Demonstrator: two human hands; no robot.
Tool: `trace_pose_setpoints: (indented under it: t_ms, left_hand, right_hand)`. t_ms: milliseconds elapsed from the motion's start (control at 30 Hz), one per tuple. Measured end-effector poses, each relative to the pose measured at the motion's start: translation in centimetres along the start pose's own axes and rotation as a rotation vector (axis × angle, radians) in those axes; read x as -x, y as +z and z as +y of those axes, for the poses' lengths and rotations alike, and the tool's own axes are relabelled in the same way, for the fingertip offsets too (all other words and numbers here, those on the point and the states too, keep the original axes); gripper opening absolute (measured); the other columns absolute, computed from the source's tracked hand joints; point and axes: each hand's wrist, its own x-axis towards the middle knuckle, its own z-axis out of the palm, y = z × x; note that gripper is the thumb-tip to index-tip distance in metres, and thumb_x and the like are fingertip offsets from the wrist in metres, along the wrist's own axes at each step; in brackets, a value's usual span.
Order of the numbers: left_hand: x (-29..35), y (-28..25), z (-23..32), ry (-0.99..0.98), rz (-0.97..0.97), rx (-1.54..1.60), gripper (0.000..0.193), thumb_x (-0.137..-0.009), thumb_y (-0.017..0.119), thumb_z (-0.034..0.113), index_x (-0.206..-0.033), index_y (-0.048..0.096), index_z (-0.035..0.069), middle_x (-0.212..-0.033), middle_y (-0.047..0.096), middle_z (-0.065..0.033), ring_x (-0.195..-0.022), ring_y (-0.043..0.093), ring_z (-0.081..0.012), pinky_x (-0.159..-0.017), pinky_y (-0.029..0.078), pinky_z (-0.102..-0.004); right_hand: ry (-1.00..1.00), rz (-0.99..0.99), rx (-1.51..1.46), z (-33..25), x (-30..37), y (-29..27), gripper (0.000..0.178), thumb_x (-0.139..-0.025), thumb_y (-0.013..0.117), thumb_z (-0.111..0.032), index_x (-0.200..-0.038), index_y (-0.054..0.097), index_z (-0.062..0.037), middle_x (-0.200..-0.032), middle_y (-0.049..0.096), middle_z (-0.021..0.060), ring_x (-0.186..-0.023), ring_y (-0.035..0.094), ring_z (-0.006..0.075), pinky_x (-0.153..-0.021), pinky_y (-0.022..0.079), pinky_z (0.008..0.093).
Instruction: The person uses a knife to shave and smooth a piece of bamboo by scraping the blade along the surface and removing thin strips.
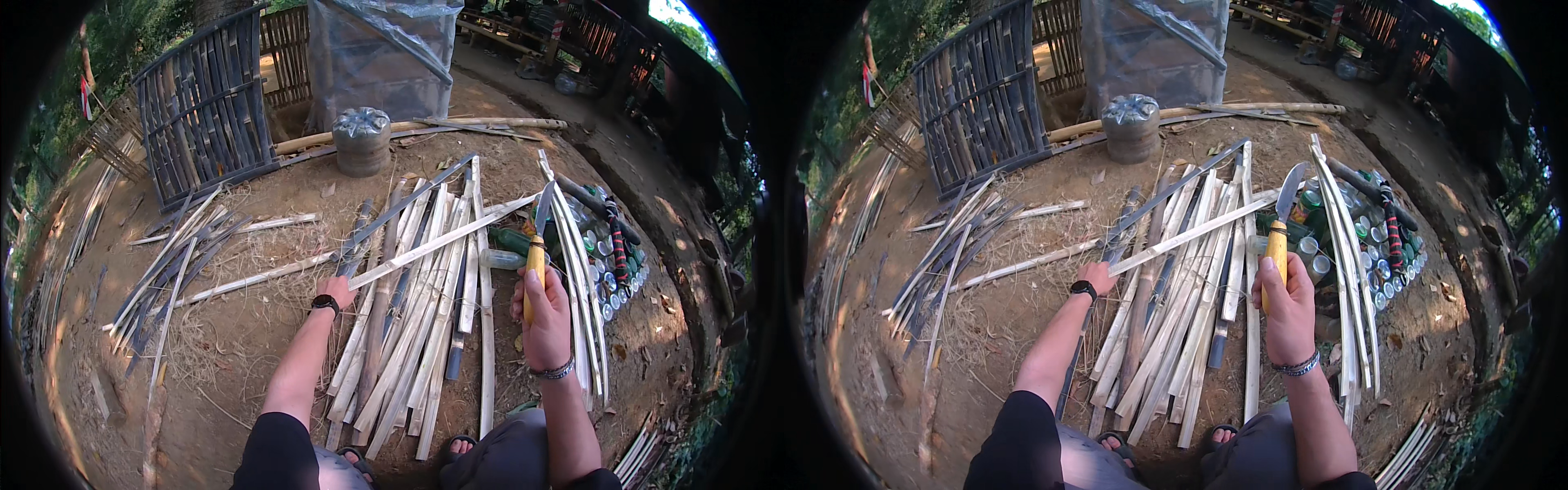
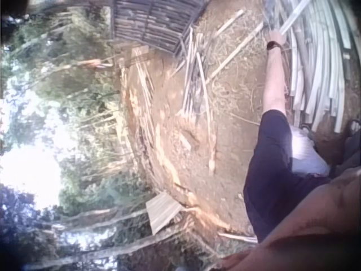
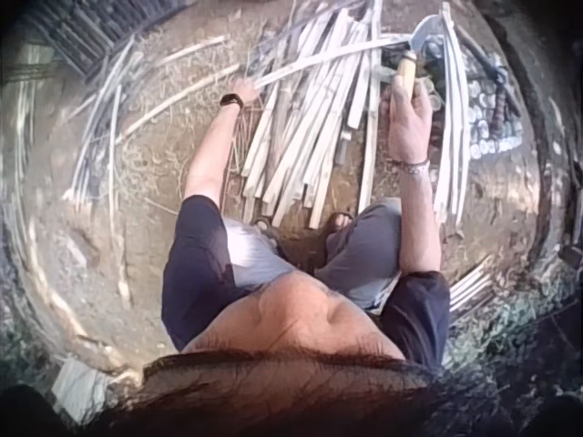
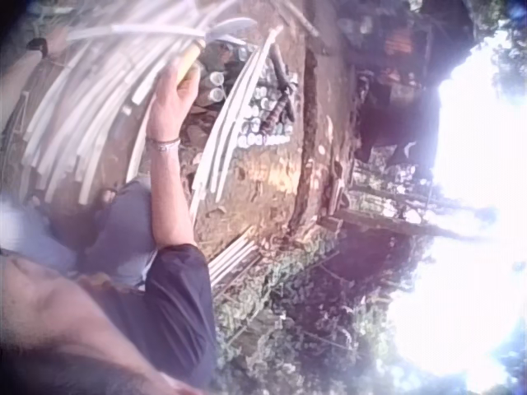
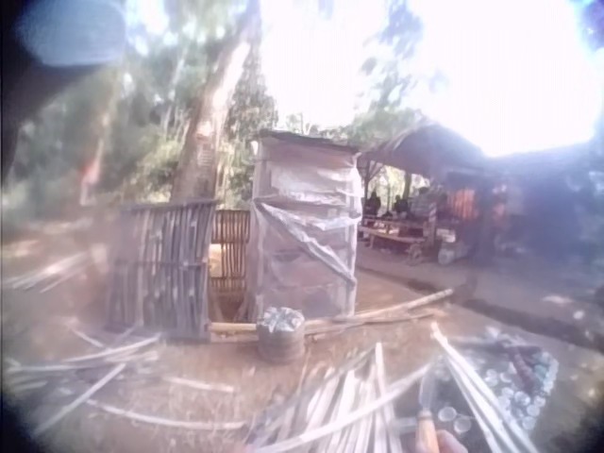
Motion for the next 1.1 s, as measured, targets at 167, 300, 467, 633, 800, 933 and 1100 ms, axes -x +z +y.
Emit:
trace_pose_setpoints:
  t_ms: [167, 300, 467, 633, 800, 933, 1100]
  left_hand:
    - [1.2, -9.3, 3.3, 0.155, -0.024, 0.021, 0.05, -0.077, 0.065, 0.058, -0.091, 0.072, 0.01, -0.083, 0.069, -0.0187, -0.083, 0.066, -0.0365, -0.075, 0.051, -0.0448]
    - [3.2, -17.7, 6.7, 0.194, 0.16, -0.082, 0.045, -0.074, 0.07, 0.053, -0.086, 0.072, 0.009, -0.078, 0.068, -0.0174, -0.077, 0.067, -0.0347, -0.073, 0.052, -0.0432]
    - [7.9, -28.0, 8.3, 0.198, 0.399, -0.231, 0.037, -0.072, 0.075, 0.043, -0.085, 0.071, 0.008, -0.076, 0.068, -0.0137, -0.075, 0.067, -0.0309, -0.071, 0.053, -0.0412]
    - [13.8, -33.1, 9.3, 0.124, 0.51, -0.208, 0.038, -0.067, 0.08, 0.037, -0.092, 0.07, 0.01, -0.079, 0.069, -0.0109, -0.076, 0.068, -0.0272, -0.069, 0.053, -0.0384]
    - [15.1, -33.5, 9.6, 0.181, 0.533, -0.19, 0.038, -0.067, 0.081, 0.036, -0.093, 0.07, 0.01, -0.08, 0.07, -0.0094, -0.075, 0.068, -0.0255, -0.068, 0.053, -0.0373]
    - [15.1, -33.3, 10.0, 0.217, 0.562, -0.195, 0.037, -0.069, 0.079, 0.037, -0.092, 0.07, 0.01, -0.078, 0.069, -0.0099, -0.074, 0.068, -0.0258, -0.066, 0.053, -0.0366]
    - [15.1, -33.6, 10.6, 0.1, 0.469, -0.213, 0.035, -0.069, 0.079, 0.041, -0.088, 0.075, 0.012, -0.065, 0.067, -0.0109, -0.067, 0.067, -0.0254, -0.065, 0.052, -0.0347]
  right_hand:
    - [0.0, -0.057, -0.007, 0.3, 0.2, 0.2, 0.021, -0.098, 0.052, -0.025, -0.102, 0.053, -0.0046, -0.073, 0.051, -0.0009, -0.06, 0.046, 0.0063, -0.055, 0.038, 0.0204]
    - [0.008, -0.051, -0.065, -0.1, 0.5, 0.2, 0.021, -0.098, 0.053, -0.026, -0.101, 0.052, -0.0052, -0.073, 0.051, -0.0007, -0.059, 0.047, 0.0061, -0.054, 0.038, 0.02]
    - [0.008, -0.045, -0.058, -1.3, 1.1, 0.0, 0.021, -0.097, 0.055, -0.025, -0.099, 0.051, -0.0046, -0.072, 0.052, -0.0008, -0.06, 0.047, 0.0061, -0.054, 0.038, 0.0207]
    - [-0.007, -0.067, -0.086, -1.4, 1.3, -0.2, 0.019, -0.096, 0.055, -0.024, -0.098, 0.05, -0.0054, -0.071, 0.05, -0.0013, -0.059, 0.047, 0.0059, -0.054, 0.038, 0.0207]
    - [-0.011, -0.081, -0.126, -1.4, 1.4, 0.2, 0.019, -0.096, 0.056, -0.024, -0.097, 0.049, -0.0057, -0.072, 0.049, -0.0021, -0.06, 0.046, 0.0052, -0.053, 0.038, 0.02]
    - [-0.016, -0.083, -0.14, -1.8, 1.7, -0.1, 0.019, -0.096, 0.055, -0.024, -0.097, 0.049, -0.0057, -0.072, 0.049, -0.0022, -0.06, 0.046, 0.0049, -0.053, 0.038, 0.0197]
    - [0.008, -0.08, -0.112, -2.3, 1.9, -0.4, 0.019, -0.097, 0.054, -0.024, -0.097, 0.049, -0.0056, -0.071, 0.049, -0.0022, -0.06, 0.046, 0.0041, -0.053, 0.037, 0.0196]
